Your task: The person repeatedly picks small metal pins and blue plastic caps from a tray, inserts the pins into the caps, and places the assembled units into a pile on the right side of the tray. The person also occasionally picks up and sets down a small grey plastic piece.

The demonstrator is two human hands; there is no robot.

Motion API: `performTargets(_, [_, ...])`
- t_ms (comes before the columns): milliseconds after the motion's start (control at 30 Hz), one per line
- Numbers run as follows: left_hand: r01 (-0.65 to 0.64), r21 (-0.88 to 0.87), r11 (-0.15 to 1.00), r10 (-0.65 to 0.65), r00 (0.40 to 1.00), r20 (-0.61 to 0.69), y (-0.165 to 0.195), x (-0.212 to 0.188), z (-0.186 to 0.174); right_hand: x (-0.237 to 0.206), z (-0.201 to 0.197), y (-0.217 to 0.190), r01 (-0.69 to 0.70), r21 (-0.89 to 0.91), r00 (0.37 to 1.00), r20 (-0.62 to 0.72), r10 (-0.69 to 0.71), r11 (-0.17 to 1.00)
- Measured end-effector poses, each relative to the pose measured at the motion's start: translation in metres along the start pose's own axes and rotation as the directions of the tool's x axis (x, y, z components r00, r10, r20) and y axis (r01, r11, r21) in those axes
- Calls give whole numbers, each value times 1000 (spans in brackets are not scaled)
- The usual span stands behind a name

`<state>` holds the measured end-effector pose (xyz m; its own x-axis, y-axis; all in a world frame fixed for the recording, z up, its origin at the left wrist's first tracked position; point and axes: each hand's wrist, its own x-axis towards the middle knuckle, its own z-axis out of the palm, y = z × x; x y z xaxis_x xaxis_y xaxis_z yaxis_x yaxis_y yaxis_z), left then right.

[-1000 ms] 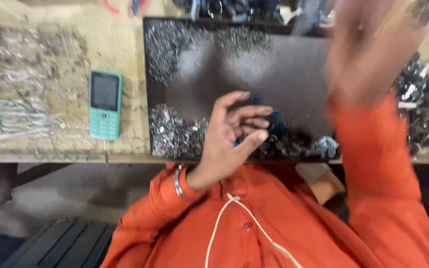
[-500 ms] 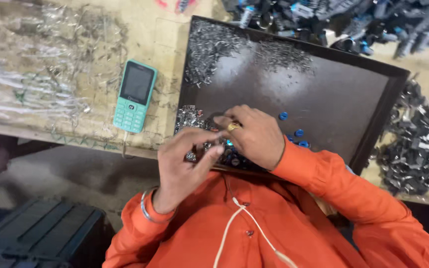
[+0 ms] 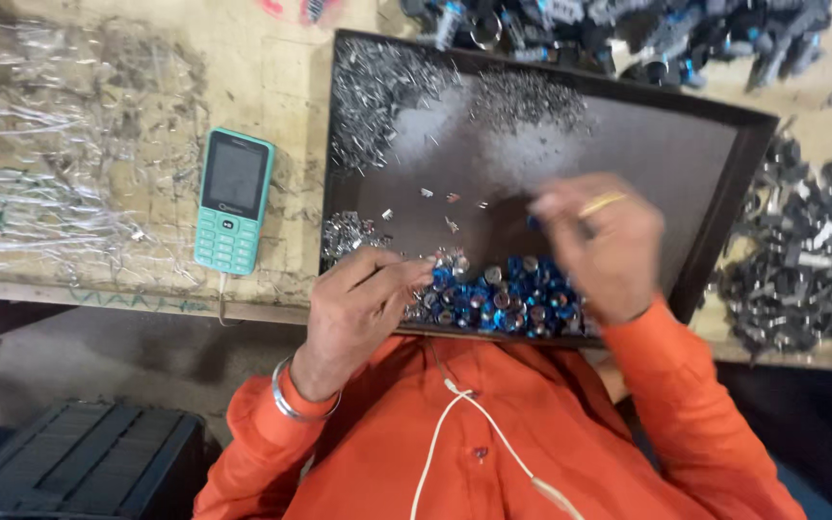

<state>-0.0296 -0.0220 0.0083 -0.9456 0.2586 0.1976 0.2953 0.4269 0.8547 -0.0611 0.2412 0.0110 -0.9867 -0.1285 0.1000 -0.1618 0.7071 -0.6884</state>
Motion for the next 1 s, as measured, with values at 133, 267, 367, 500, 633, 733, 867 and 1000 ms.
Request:
performTargets(133, [32,-14,999,-31,997,71,2,0,2,5,4,44,32,-225,999,-17,-37,974])
performTargets(267, [56,-5,998,-56,998,-11,2,-3,3,0,2,67,79,-201,993,-75,-96,976])
performTargets(367, [148,-55,988,-151,986,-70,2,-5,6,18,-29,53,-75,232,988,-115,104,970])
performTargets(500, [165,-215,962,-167,986,12,2,-6,14,22,-41,-2,-136,161,988,-53,147,978])
performTargets(633, [252,-590,767,-245,965,93,3,-8,23,-29,13,-39,-105,458,992,107,63,883])
performTargets(733, [586,-586,560,-516,800,307,1,-9,28,-61,37,-27,-297,760,954,212,213,578])
performTargets(867, [625,-655,424,-427,776,464,-2,-9,33,-75,35,-8,-229,841,969,149,196,491])
performTargets(1000, [568,-692,446,-313,823,474,-2,-8,37,-68,27,-12,-181,717,983,143,113,673])
